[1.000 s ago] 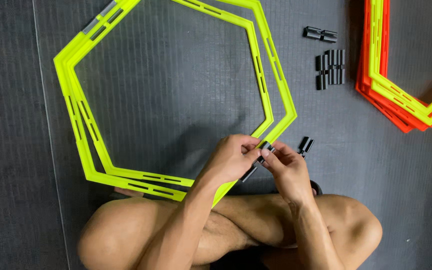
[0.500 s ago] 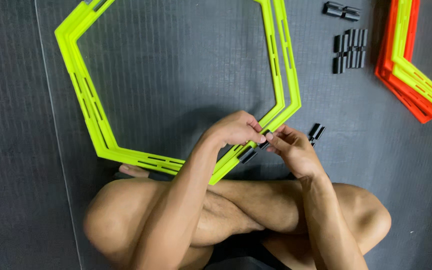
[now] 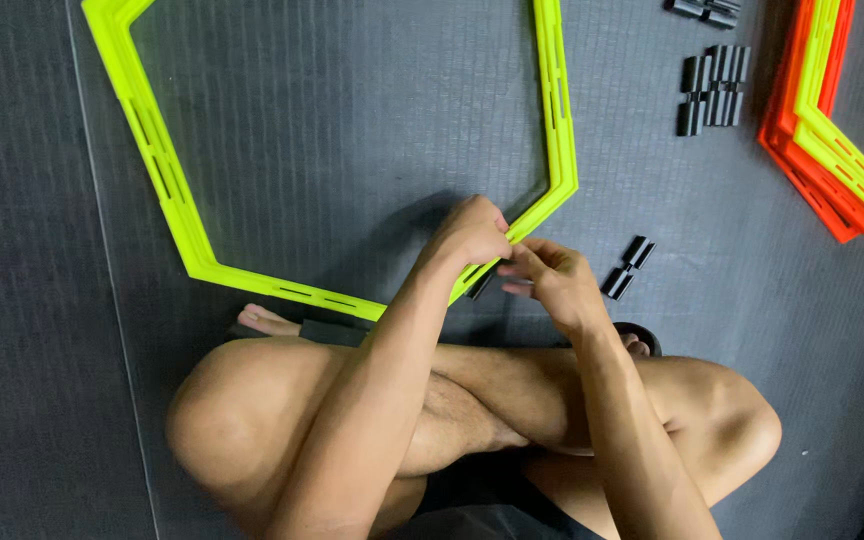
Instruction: The person sits on the floor and assembles a hexagonal frame by inserting small black plastic connectors into slots on bright yellow frame pieces. They repeatedly pick up connectors, align them with the frame slots, and press them into place.
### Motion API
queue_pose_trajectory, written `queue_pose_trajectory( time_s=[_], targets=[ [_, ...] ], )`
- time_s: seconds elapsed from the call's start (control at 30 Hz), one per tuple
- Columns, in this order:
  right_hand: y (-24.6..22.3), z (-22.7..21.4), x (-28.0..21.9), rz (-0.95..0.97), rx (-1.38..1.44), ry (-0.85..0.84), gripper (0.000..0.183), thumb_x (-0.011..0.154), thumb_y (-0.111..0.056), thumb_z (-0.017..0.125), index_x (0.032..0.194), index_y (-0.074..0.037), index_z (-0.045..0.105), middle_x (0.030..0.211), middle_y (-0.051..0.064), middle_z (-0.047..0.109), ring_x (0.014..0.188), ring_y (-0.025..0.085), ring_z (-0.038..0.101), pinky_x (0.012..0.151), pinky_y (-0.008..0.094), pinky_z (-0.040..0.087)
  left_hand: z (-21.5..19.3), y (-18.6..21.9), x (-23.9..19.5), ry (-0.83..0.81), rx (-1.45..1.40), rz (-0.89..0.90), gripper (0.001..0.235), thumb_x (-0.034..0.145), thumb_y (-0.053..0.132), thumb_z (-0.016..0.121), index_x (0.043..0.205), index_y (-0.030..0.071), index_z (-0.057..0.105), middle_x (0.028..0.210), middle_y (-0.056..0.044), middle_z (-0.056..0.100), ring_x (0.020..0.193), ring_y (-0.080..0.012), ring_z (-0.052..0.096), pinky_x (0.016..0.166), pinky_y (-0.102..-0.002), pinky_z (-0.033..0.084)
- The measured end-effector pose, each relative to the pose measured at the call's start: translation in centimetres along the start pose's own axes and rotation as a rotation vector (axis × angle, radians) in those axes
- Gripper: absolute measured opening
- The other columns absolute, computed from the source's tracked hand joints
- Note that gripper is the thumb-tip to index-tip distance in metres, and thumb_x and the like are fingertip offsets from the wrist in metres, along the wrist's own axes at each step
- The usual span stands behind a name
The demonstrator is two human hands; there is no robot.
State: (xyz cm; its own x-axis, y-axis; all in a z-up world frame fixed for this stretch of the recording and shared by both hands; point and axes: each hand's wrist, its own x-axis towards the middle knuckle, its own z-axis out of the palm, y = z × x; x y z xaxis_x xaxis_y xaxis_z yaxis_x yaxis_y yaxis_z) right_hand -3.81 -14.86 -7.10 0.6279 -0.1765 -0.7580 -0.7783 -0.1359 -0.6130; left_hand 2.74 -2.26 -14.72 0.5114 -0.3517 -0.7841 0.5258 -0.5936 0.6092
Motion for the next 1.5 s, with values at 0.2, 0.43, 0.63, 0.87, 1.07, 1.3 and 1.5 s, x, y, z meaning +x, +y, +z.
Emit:
queue_pose_trajectory(
  time_s=[0.2,0.43,0.63,0.87,1.07,1.3,1.5],
  targets=[
    [2.9,-0.9,1.9,-0.152,-0.291,0.09,0.054,0.085,-0.017,0.084,0.131,0.003,0.064,0.104,0.024,0.065,0.09,0.031,0.073,0.076,0.044,0.066,-2.1,0.6,-1.4,0.028,-0.038,0.015,0.021,0.072,0.035,0.073,0.089,0.029,0.083,0.093,-0.002,0.08,0.095,-0.026,0.077,0.08,-0.037,0.062],
    [4.0,-0.8,2.8,-0.128,-0.331,0.117,0.062,0.08,-0.019,0.088,0.131,0.0,0.058,0.1,0.013,0.063,0.089,0.025,0.073,0.072,0.038,0.066,-2.3,0.5,-2.9,-0.047,0.049,0.056,0.037,0.079,0.033,0.069,0.112,0.019,0.079,0.117,-0.011,0.076,0.117,-0.0316,0.07,0.097,-0.044,0.058],
    [3.1,-2.9,1.4,-0.022,-0.103,0.023,0.044,0.085,-0.009,0.082,0.122,0.009,0.065,0.1,0.021,0.064,0.089,0.025,0.069,0.078,0.038,0.064,-2.1,0.3,-3.2,-0.039,0.081,0.055,0.027,0.081,0.026,0.063,0.102,0.02,0.08,0.117,-0.015,0.075,0.116,-0.0351,0.069,0.096,-0.047,0.058],
    [2.5,-3.7,-0.1,-0.077,0.098,0.073,0.031,0.086,-0.004,0.081,0.112,0.007,0.069,0.09,0.013,0.062,0.088,0.02,0.065,0.081,0.032,0.062,-2.3,1.2,-4.2,-0.092,0.126,0.101,0.038,0.086,0.025,0.059,0.119,0.016,0.076,0.128,-0.014,0.072,0.127,-0.0338,0.064,0.104,-0.046,0.054],
    [2.4,-3.8,-0.1,-0.086,0.128,0.051,0.042,0.086,-0.002,0.08,0.124,0.009,0.066,0.092,0.011,0.059,0.089,0.019,0.063,0.079,0.031,0.062,-2.4,2.2,-4.8,-0.068,0.113,0.154,0.035,0.086,0.027,0.056,0.111,0.017,0.079,0.122,-0.013,0.074,0.124,-0.0346,0.065,0.101,-0.046,0.055],
    [2.0,-4.0,-0.5,-0.093,0.142,0.081,0.042,0.084,-0.005,0.085,0.116,0.009,0.064,0.091,0.013,0.063,0.087,0.02,0.067,0.077,0.032,0.063,-2.7,4.1,-7.6,-0.011,0.038,0.209,0.033,0.088,0.023,0.053,0.107,0.012,0.078,0.11,-0.014,0.077,0.116,-0.0369,0.068,0.094,-0.049,0.057],
    [2.3,-3.8,-0.2,-0.084,0.236,0.095,0.037,0.085,-0.009,0.086,0.11,0.009,0.064,0.089,0.013,0.065,0.087,0.022,0.071,0.079,0.032,0.064,-1.3,3.6,-5.7,0.019,0.003,0.21,0.03,0.09,0.022,0.058,0.11,0.013,0.078,0.111,-0.01,0.078,0.115,-0.0328,0.069,0.092,-0.046,0.058]
  ],
)
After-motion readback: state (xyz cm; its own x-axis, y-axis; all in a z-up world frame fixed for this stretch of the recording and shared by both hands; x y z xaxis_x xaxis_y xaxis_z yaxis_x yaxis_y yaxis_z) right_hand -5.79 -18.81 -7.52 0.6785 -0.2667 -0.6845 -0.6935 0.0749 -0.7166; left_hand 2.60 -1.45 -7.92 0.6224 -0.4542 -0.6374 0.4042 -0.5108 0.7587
